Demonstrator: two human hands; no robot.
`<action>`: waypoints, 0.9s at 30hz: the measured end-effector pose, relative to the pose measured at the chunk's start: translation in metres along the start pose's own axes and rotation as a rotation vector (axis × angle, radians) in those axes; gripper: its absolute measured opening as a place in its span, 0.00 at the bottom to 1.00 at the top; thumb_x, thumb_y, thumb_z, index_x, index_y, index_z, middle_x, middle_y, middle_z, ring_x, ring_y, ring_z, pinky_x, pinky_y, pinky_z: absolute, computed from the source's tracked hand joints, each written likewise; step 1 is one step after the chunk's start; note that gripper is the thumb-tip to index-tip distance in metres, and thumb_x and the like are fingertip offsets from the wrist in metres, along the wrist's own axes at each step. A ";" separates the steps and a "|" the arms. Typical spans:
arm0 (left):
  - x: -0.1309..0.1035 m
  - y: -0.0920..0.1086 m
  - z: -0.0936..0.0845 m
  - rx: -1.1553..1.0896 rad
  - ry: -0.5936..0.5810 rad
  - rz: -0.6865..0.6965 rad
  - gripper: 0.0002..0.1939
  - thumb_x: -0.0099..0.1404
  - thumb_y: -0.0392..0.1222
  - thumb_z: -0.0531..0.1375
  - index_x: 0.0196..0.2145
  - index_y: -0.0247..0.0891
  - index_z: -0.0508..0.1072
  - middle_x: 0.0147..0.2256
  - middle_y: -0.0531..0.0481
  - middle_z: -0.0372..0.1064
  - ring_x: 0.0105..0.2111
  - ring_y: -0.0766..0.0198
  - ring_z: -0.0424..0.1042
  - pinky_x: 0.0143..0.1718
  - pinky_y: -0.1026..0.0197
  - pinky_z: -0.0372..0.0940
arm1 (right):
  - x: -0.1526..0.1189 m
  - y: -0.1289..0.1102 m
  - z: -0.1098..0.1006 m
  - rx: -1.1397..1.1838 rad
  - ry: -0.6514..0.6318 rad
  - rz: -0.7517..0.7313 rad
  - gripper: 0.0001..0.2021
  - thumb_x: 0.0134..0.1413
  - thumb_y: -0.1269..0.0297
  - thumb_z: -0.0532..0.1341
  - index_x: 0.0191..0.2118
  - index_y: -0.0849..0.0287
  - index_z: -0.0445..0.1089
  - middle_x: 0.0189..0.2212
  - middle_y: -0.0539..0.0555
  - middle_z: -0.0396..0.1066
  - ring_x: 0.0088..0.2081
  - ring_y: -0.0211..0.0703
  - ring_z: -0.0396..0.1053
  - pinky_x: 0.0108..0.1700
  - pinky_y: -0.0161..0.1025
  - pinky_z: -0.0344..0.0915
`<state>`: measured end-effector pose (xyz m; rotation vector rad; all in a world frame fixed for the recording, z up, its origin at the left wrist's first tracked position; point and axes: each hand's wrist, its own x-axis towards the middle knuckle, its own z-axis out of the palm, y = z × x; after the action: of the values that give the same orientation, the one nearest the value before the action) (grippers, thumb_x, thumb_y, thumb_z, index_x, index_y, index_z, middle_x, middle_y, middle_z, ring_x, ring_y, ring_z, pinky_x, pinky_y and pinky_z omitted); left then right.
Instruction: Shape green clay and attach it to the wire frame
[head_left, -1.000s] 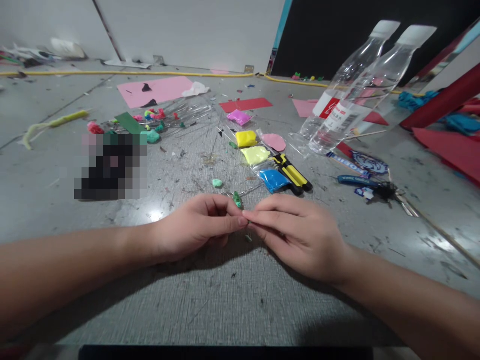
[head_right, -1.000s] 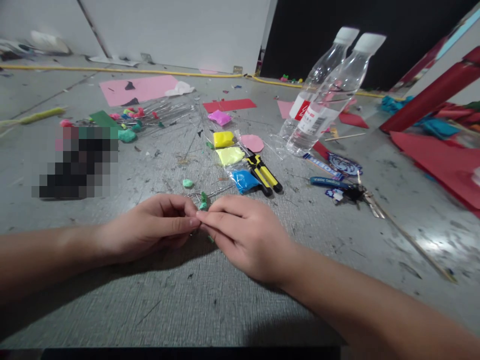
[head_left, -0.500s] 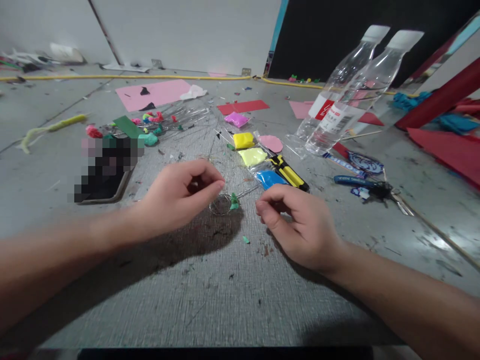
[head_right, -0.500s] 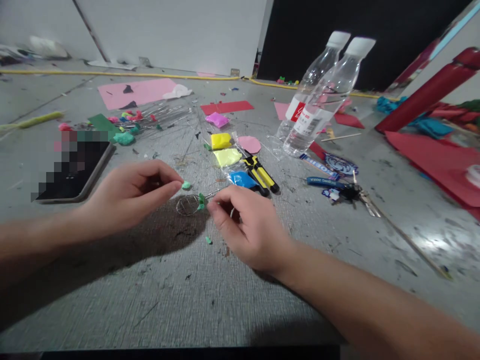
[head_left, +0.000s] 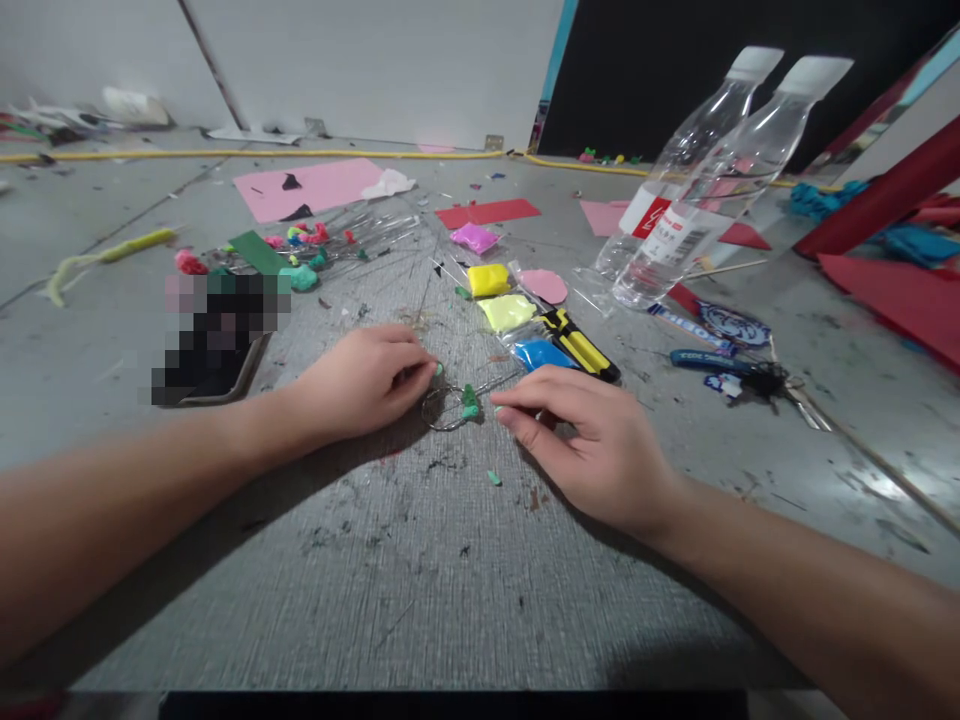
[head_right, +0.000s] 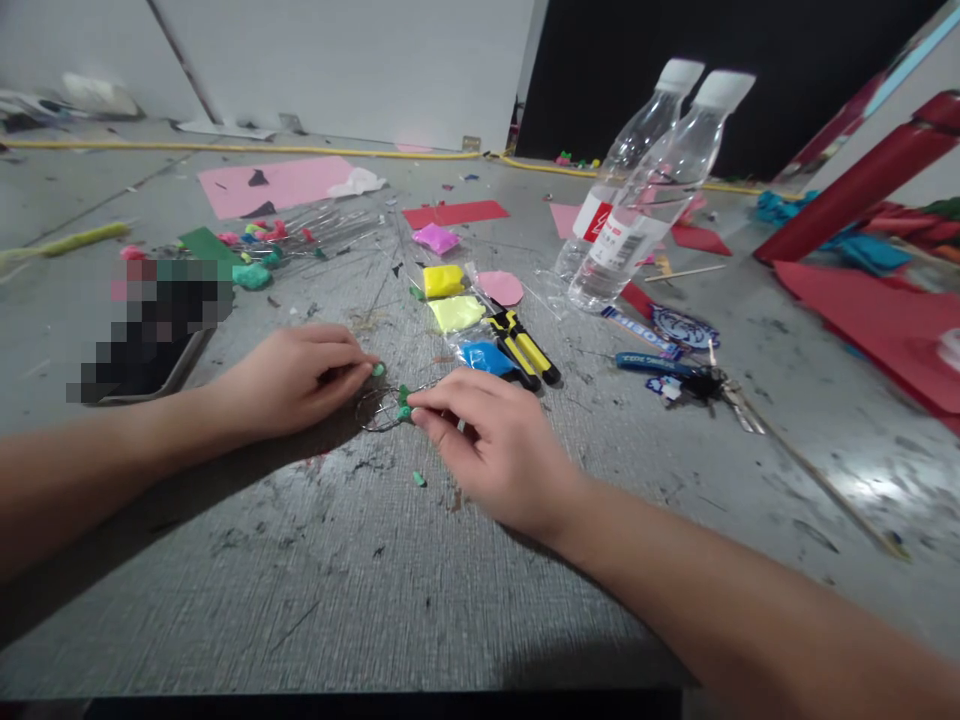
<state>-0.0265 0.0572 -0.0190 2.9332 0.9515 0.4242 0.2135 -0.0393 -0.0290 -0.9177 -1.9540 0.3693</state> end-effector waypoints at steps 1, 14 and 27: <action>0.000 0.000 0.000 0.008 -0.003 -0.001 0.18 0.74 0.43 0.53 0.36 0.33 0.81 0.33 0.44 0.74 0.33 0.60 0.73 0.36 0.58 0.66 | 0.000 0.000 0.000 0.006 0.004 -0.001 0.06 0.64 0.75 0.64 0.43 0.66 0.79 0.36 0.58 0.78 0.37 0.41 0.76 0.41 0.39 0.73; -0.007 0.012 -0.005 0.074 0.161 -0.042 0.15 0.73 0.41 0.56 0.36 0.35 0.82 0.34 0.42 0.75 0.34 0.57 0.74 0.36 0.57 0.68 | -0.001 0.002 0.000 0.060 0.011 -0.050 0.07 0.62 0.76 0.67 0.44 0.65 0.80 0.37 0.57 0.76 0.34 0.39 0.75 0.36 0.37 0.74; -0.009 0.068 -0.027 -1.167 -0.272 -0.517 0.10 0.66 0.45 0.63 0.33 0.37 0.80 0.21 0.57 0.62 0.20 0.71 0.56 0.20 0.68 0.51 | -0.005 -0.004 -0.005 0.002 -0.037 -0.201 0.12 0.65 0.74 0.63 0.50 0.56 0.79 0.39 0.56 0.77 0.38 0.41 0.74 0.40 0.40 0.75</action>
<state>-0.0019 -0.0045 0.0128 1.5909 0.9150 0.3524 0.2173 -0.0461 -0.0265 -0.7098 -2.0574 0.2730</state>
